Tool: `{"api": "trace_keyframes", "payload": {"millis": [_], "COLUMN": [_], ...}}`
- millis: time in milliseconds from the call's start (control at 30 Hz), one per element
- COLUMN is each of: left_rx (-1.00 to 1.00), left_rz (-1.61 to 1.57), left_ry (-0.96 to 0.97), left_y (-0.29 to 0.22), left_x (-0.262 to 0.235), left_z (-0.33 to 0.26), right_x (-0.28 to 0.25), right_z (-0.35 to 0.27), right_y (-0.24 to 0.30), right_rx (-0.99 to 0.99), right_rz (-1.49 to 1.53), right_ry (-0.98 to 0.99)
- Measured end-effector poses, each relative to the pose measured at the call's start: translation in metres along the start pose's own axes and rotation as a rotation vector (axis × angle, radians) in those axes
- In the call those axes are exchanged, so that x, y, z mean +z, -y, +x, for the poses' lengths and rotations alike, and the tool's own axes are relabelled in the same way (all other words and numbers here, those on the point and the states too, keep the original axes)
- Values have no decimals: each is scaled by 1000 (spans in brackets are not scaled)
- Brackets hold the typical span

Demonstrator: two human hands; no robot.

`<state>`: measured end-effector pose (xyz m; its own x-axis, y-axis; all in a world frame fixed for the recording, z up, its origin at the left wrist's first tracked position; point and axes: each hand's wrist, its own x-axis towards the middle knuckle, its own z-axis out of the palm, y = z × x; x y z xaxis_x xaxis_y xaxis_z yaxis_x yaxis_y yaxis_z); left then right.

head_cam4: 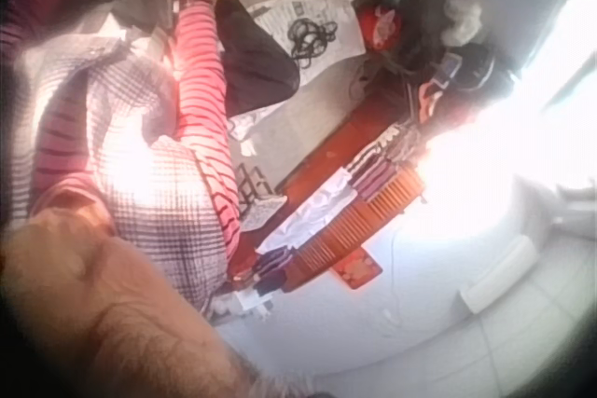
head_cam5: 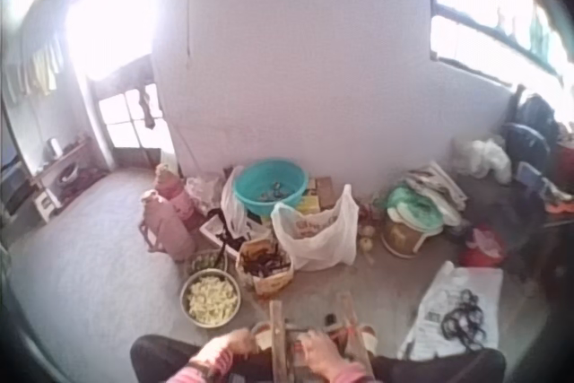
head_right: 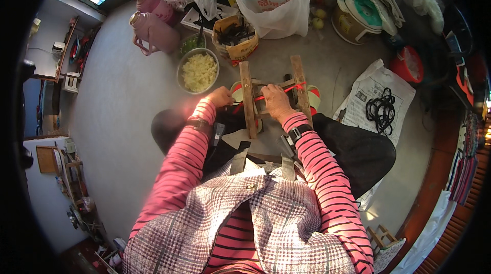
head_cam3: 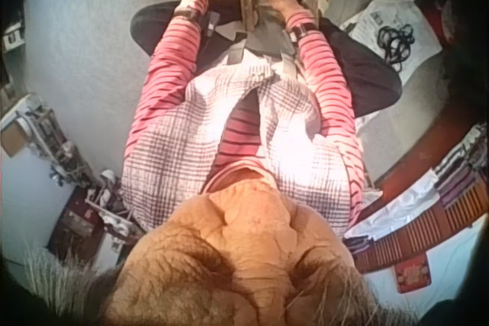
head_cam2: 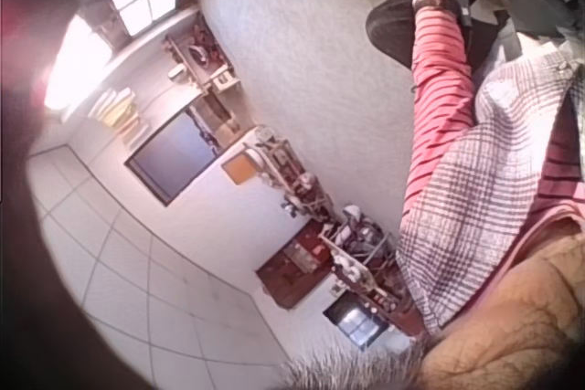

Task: The person sits on the floor and assembles a small wooden frame by threading red and black cords through its slots. They pull the cords tight, adjust the frame, and continue securing the structure with the cords.

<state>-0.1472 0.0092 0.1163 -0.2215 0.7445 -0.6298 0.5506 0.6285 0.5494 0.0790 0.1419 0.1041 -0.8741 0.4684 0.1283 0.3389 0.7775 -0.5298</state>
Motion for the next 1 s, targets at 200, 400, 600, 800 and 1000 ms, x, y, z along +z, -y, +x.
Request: {"api": "trace_keyframes", "payload": {"millis": [200, 400, 600, 800, 1000], "left_rx": [33, 141, 557, 418, 403], "left_rz": [-427, -149, 250, 254, 407], "left_ry": [11, -58, -273, -416, -474], "left_y": [-15, -13, -3, -4, -1], "left_x": [-11, 18, 39, 51, 61], "left_z": [-28, -27, -16, -20, -20], "right_x": [-31, -54, -44, -37, -44], "right_z": [-14, -38, -71, -79, -79], "right_y": [-8, -33, -58, -55, -49], "right_rx": [7, 367, 729, 785, 798], "right_rz": [-58, -241, 54, 197, 259], "right_ry": [-246, -345, 68, 54, 59]}}
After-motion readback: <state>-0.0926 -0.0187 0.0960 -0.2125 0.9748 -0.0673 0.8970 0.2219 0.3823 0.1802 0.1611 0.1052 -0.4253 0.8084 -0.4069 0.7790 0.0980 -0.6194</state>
